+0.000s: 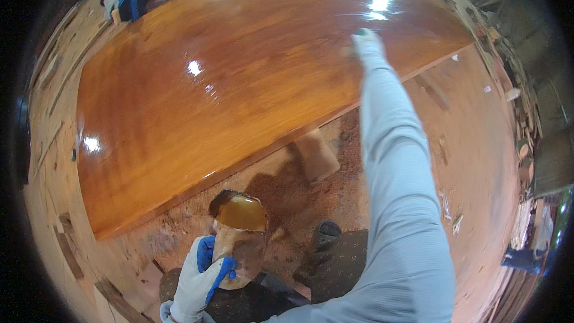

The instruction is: The person applies a liquid finish to a large wooden tabletop using a brush and a plastic container. They repeatedly dip the brush into the container and spread the finish across the surface, while another person works nearby with a roller.

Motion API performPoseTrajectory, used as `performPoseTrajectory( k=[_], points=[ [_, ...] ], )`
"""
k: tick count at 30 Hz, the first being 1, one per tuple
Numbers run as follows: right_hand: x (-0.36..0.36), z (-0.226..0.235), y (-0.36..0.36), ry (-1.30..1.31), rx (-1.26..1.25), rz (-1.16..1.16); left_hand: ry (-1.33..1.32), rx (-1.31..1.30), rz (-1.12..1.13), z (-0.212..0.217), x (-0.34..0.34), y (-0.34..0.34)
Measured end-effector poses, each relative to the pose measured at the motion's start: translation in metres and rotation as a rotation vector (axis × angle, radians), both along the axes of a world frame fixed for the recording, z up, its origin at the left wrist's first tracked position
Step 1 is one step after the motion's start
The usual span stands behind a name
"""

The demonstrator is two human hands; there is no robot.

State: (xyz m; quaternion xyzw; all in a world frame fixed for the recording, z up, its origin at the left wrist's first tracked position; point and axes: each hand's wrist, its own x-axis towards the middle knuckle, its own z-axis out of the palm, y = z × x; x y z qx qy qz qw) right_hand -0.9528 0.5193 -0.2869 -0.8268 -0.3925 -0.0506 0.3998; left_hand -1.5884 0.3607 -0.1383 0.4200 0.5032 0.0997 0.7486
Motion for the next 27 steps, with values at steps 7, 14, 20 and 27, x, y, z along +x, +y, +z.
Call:
performPoseTrajectory(
  k=[7,14,20,27],
  points=[
    [-0.230,0.023,-0.020,-0.440,-0.676,0.445,0.191,0.250,-0.166,-0.040,-0.027,0.000],
    [-0.425,0.009,0.034,0.832,-0.403,1.044,0.192,0.151,-0.050,-0.001,-0.030,0.012],
    [-0.331,0.002,-0.006,1.141,-0.262,0.760,0.251,0.428,0.065,0.030,-0.064,0.014],
    [-0.127,0.060,-0.122,0.520,-0.044,0.258,0.156,0.518,0.018,0.105,-0.072,0.065]
  ],
)
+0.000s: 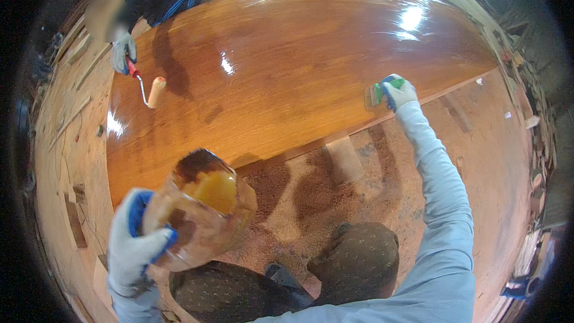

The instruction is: The person applies a liquid finish to a large wooden tabletop using a brush and a plastic container. They repeatedly dip the brush into the container and spread the finish across the surface, while another person works nearby with a roller.

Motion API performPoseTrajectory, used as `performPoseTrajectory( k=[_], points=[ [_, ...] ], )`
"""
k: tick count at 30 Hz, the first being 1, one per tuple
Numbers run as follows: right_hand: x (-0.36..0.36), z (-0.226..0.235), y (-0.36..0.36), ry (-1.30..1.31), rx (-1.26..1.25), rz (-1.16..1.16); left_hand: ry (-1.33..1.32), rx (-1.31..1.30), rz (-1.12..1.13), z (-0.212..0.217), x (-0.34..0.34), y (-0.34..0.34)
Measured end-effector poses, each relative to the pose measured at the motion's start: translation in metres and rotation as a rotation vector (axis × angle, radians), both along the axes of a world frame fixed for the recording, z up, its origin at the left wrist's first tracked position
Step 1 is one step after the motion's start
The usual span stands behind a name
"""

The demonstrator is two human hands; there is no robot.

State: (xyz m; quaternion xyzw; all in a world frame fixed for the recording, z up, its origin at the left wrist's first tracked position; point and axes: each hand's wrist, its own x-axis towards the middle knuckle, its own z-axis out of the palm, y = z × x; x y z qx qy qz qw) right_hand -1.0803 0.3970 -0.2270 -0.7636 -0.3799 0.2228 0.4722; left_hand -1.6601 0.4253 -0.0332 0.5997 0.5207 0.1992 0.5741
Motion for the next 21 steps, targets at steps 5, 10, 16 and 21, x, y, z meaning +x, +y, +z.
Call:
performPoseTrajectory(
  k=[5,10,16,21],
  points=[
    [-0.027,0.088,-0.039,0.121,0.141,-0.155,0.012,0.170,-0.130,0.047,0.009,0.056],
    [-0.047,0.142,-0.057,0.060,0.229,-0.127,-0.025,0.335,-0.328,0.066,0.035,0.108],
    [-0.005,0.159,-0.127,0.055,0.341,-0.228,0.058,0.497,-0.431,0.079,0.116,0.177],
    [0.071,0.110,-0.180,0.128,0.401,-0.374,0.458,0.764,-0.470,0.088,0.213,0.219]
  ],
)
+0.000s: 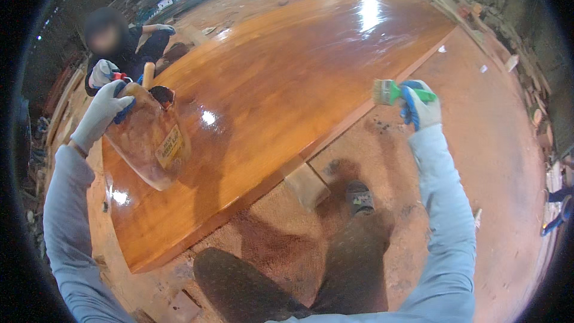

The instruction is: The person applies a liquid finish to a large wooden tabletop using a brush and a plastic container. They repeatedly dip the brush into the container and spread the finish across the surface, while another person works nearby with a roller.

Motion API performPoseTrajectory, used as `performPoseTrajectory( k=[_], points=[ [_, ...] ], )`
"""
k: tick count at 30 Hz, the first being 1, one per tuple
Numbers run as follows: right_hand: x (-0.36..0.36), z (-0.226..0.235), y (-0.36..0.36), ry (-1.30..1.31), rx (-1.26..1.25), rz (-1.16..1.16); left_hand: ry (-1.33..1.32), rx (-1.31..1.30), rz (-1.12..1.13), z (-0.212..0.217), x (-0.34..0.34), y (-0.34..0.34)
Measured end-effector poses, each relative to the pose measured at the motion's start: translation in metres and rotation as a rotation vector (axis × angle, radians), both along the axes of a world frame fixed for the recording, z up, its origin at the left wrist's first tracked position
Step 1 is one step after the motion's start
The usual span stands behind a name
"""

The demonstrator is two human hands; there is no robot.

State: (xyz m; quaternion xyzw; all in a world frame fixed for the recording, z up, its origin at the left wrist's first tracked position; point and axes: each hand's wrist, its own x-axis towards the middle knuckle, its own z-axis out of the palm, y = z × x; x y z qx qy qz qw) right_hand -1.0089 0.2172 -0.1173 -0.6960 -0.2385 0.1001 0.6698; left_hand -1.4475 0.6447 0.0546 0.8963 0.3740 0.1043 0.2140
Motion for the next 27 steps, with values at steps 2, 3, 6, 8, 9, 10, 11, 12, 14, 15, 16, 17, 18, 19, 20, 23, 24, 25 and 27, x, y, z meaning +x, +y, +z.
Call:
performPoseTrajectory(
  k=[2,3,6,8,9,10,11,12,14,15,16,17,18,19,20,23,24,25,27],
  points=[
    [0.027,-0.024,-0.016,0.024,-0.012,-0.046,0.176,0.180,0.047,-0.005,0.044,0.011],
    [0.040,-0.034,-0.021,0.027,-0.020,-0.070,0.264,0.269,0.073,-0.008,0.064,0.017],
    [0.082,-0.067,-0.039,0.033,0.000,-0.116,0.343,0.363,0.021,-0.021,0.112,0.046],
    [0.097,-0.088,-0.048,0.022,0.017,-0.151,0.305,0.493,-0.029,-0.041,0.128,0.070],
    [0.103,-0.094,-0.047,0.028,0.023,-0.164,0.321,0.433,0.001,-0.043,0.137,0.072],
    [0.108,-0.099,-0.046,0.033,0.030,-0.177,0.334,0.374,0.031,-0.044,0.146,0.074],
    [0.118,-0.103,-0.044,0.042,0.031,-0.187,0.353,0.310,0.065,-0.042,0.158,0.076],
    [0.125,-0.108,-0.039,0.034,0.053,-0.171,0.373,0.303,0.102,-0.040,0.168,0.077],
    [0.136,-0.116,-0.029,0.034,0.051,-0.175,0.441,0.273,0.164,-0.039,0.185,0.091],
    [0.140,-0.119,-0.023,0.032,0.048,-0.178,0.472,0.257,0.195,-0.038,0.190,0.097],
    [0.143,-0.124,-0.016,0.055,0.049,-0.146,0.448,0.205,0.222,-0.036,0.192,0.100],
    [0.146,-0.127,-0.009,0.072,0.048,-0.116,0.455,0.190,0.241,-0.035,0.191,0.110],
    [0.147,-0.131,-0.002,0.092,0.050,-0.088,0.465,0.179,0.260,-0.033,0.189,0.118],
    [0.143,-0.133,0.007,0.126,0.060,-0.051,0.474,0.168,0.280,-0.032,0.187,0.126],
    [0.139,-0.134,0.017,0.157,0.067,-0.018,0.468,0.175,0.314,-0.035,0.189,0.124],
    [0.139,-0.138,0.053,0.242,0.091,0.172,0.487,0.060,0.411,-0.029,0.204,0.106],
    [0.140,-0.134,0.071,0.233,0.082,0.253,0.485,0.039,0.417,-0.030,0.204,0.105],
    [0.141,-0.130,0.090,0.222,0.071,0.333,0.460,0.016,0.416,-0.032,0.204,0.104],
    [0.143,-0.129,0.143,0.296,0.094,0.587,0.427,-0.010,0.434,-0.024,0.198,0.098]
  ],
)
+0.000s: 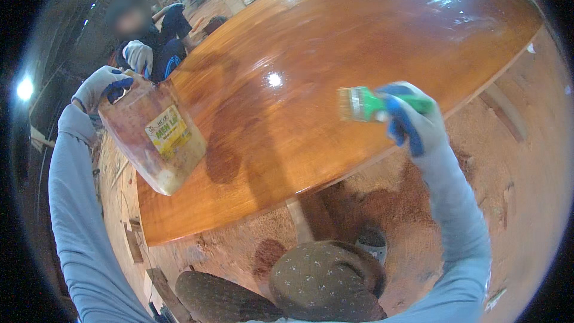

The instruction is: The person applies a liquid finish to a large wooden tabletop using a brush and a plastic container. They repeatedly dip the brush into the container and spread the finish across the surface, while another person works nearby with a roller.

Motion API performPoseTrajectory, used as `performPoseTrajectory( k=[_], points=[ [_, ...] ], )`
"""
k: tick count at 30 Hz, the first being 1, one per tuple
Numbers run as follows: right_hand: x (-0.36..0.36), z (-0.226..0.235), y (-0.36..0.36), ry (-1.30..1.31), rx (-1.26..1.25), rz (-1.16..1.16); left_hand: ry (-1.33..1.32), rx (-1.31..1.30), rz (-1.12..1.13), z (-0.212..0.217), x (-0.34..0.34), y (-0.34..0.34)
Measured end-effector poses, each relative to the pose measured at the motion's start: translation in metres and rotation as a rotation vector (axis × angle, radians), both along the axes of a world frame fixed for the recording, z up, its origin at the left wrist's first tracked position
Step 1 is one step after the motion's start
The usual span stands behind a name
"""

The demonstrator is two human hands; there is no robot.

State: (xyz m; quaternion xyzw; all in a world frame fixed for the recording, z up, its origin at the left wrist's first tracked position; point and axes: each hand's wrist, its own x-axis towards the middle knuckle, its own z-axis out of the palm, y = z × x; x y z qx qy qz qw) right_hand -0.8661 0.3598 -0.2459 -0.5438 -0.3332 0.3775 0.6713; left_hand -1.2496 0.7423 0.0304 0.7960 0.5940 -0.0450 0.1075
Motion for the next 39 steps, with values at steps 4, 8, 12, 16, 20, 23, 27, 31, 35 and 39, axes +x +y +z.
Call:
performPoseTrajectory(
  k=[4,8,12,16,20,23,27,31,35,39],
  points=[
    [-0.021,-0.016,0.135,0.131,-0.036,0.447,0.030,0.007,0.020,0.003,-0.008,-0.008],
    [-0.072,-0.047,0.285,0.252,-0.034,0.655,-0.033,0.010,0.057,0.008,-0.020,-0.001],
    [-0.157,-0.086,0.400,0.052,-0.061,0.716,-0.008,-0.017,0.034,-0.007,-0.011,0.001],
    [-0.271,-0.108,0.450,0.570,0.002,0.802,0.000,-0.045,0.124,0.000,-0.023,-0.007],
    [-0.355,-0.136,0.539,0.479,-0.215,0.778,0.092,-0.065,0.167,0.010,-0.003,0.006],
    [-0.373,-0.156,0.542,-0.194,-0.196,0.693,0.116,-0.058,0.193,0.004,-0.010,0.005],
    [-0.260,-0.185,0.577,-0.477,-0.199,0.502,-0.076,0.026,0.176,-0.003,-0.036,0.004],
    [-0.080,-0.160,0.450,0.097,0.007,0.472,0.054,-0.020,0.141,0.004,-0.033,0.015],
    [0.137,-0.128,0.366,0.076,-0.397,0.299,-0.204,-0.068,0.068,-0.006,-0.029,0.010],
    [0.279,-0.100,0.244,-0.083,-0.489,-0.025,-0.143,-0.053,0.153,0.009,-0.031,0.006]
  ],
)
